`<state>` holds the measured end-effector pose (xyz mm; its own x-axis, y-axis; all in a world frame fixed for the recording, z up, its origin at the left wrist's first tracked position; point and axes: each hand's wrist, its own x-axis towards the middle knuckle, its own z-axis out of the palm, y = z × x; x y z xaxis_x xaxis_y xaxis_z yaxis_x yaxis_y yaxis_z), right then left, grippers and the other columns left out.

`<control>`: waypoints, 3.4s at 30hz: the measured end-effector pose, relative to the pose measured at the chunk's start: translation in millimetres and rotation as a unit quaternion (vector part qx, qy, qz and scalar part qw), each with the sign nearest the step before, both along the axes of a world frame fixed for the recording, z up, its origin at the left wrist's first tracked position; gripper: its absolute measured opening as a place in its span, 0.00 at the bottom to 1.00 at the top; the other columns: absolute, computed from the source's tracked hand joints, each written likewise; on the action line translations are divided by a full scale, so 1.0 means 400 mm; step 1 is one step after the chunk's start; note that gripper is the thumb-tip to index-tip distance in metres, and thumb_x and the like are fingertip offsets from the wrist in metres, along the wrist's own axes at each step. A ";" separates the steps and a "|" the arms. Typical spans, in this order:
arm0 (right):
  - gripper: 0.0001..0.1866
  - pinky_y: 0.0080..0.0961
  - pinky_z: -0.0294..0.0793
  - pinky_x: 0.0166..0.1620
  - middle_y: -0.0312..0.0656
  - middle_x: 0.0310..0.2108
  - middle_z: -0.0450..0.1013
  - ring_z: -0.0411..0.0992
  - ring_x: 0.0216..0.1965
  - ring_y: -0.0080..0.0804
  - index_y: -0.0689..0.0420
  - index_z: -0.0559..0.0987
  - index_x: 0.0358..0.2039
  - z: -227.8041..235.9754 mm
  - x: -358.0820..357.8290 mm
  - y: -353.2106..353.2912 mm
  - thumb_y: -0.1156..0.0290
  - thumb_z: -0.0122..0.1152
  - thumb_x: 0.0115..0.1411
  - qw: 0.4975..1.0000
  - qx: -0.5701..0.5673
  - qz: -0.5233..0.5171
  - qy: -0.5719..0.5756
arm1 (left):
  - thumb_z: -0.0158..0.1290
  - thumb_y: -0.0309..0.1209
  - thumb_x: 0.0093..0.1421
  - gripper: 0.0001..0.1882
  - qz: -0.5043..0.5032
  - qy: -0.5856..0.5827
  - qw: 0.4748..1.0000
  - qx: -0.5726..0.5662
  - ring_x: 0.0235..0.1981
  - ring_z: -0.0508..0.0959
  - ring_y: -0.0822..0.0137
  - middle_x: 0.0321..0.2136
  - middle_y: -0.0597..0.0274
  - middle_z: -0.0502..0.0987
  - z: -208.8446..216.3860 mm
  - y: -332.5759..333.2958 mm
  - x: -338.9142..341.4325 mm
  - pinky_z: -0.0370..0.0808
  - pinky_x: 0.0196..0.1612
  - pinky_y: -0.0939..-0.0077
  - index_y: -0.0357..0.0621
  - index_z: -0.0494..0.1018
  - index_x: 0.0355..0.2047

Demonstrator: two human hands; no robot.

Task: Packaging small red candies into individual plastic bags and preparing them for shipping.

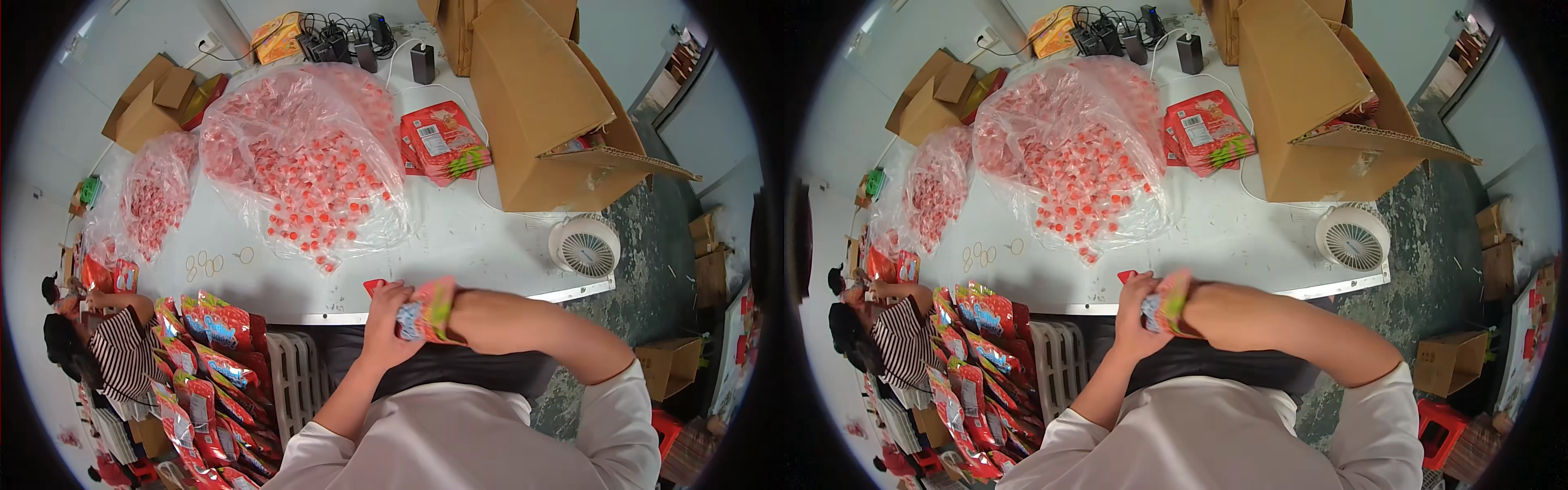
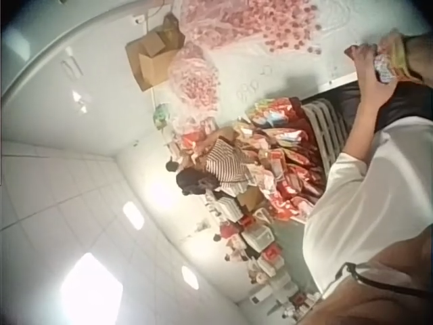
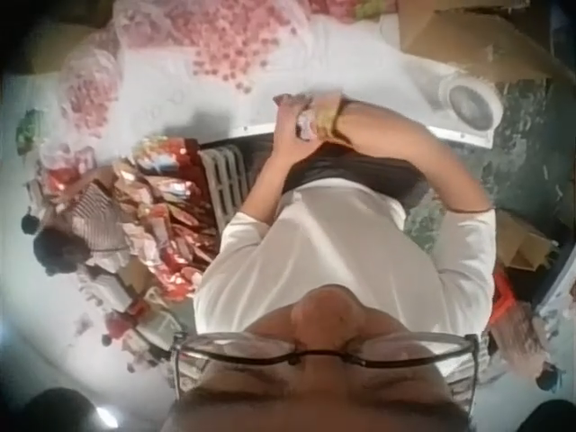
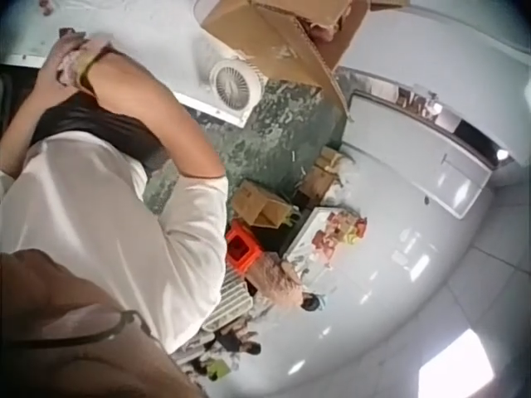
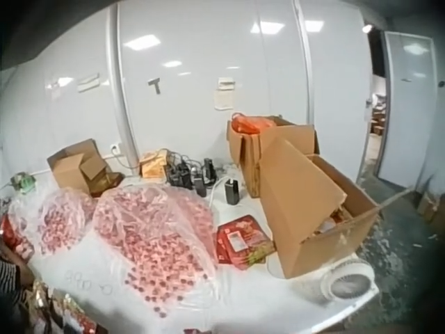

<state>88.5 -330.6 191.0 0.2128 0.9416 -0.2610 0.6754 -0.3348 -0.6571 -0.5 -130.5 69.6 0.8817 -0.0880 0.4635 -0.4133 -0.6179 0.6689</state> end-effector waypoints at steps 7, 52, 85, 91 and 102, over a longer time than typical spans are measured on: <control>0.17 0.39 0.74 0.44 0.47 0.37 0.78 0.77 0.38 0.45 0.57 0.80 0.37 -0.301 -0.053 0.005 0.72 0.67 0.43 0.985 -0.066 0.159 -0.032 | 0.67 0.30 0.41 0.37 -0.107 0.020 0.994 0.021 0.51 0.73 0.47 0.48 0.49 0.72 -0.035 -0.069 -0.043 0.59 0.63 0.38 0.42 0.65 0.53; 0.09 0.34 0.76 0.40 0.37 0.34 0.77 0.76 0.35 0.37 0.55 0.79 0.32 -0.155 -0.108 -0.054 0.70 0.67 0.51 0.937 0.204 -0.240 -0.152 | 0.63 0.22 0.48 0.08 -0.083 -0.031 0.996 -0.024 0.25 0.78 0.59 0.25 0.59 0.79 0.089 -0.039 -0.022 0.75 0.30 0.69 0.38 0.81 0.31; 0.07 0.32 0.75 0.39 0.33 0.31 0.73 0.73 0.33 0.34 0.52 0.79 0.29 -0.181 -0.134 -0.078 0.71 0.66 0.48 0.946 0.208 -0.211 -0.134 | 0.66 0.20 0.42 0.10 -0.165 0.088 0.981 -0.051 0.26 0.78 0.62 0.24 0.61 0.79 0.134 -0.018 -0.017 0.74 0.35 0.70 0.40 0.80 0.28; 0.09 0.32 0.75 0.41 0.32 0.35 0.75 0.74 0.37 0.33 0.52 0.80 0.33 -0.168 -0.136 -0.067 0.72 0.65 0.49 0.927 0.266 -0.241 -0.109 | 0.64 0.19 0.41 0.11 -0.136 0.017 0.990 -0.034 0.26 0.77 0.62 0.23 0.62 0.78 0.104 -0.027 -0.029 0.74 0.36 0.69 0.41 0.80 0.28; 0.11 0.32 0.73 0.42 0.32 0.34 0.74 0.74 0.37 0.33 0.51 0.80 0.35 -0.164 -0.141 -0.052 0.73 0.65 0.48 0.934 0.215 -0.227 -0.172 | 0.62 0.17 0.40 0.12 -0.105 0.026 0.993 -0.053 0.27 0.76 0.59 0.22 0.62 0.77 0.099 -0.023 -0.041 0.74 0.37 0.67 0.40 0.80 0.28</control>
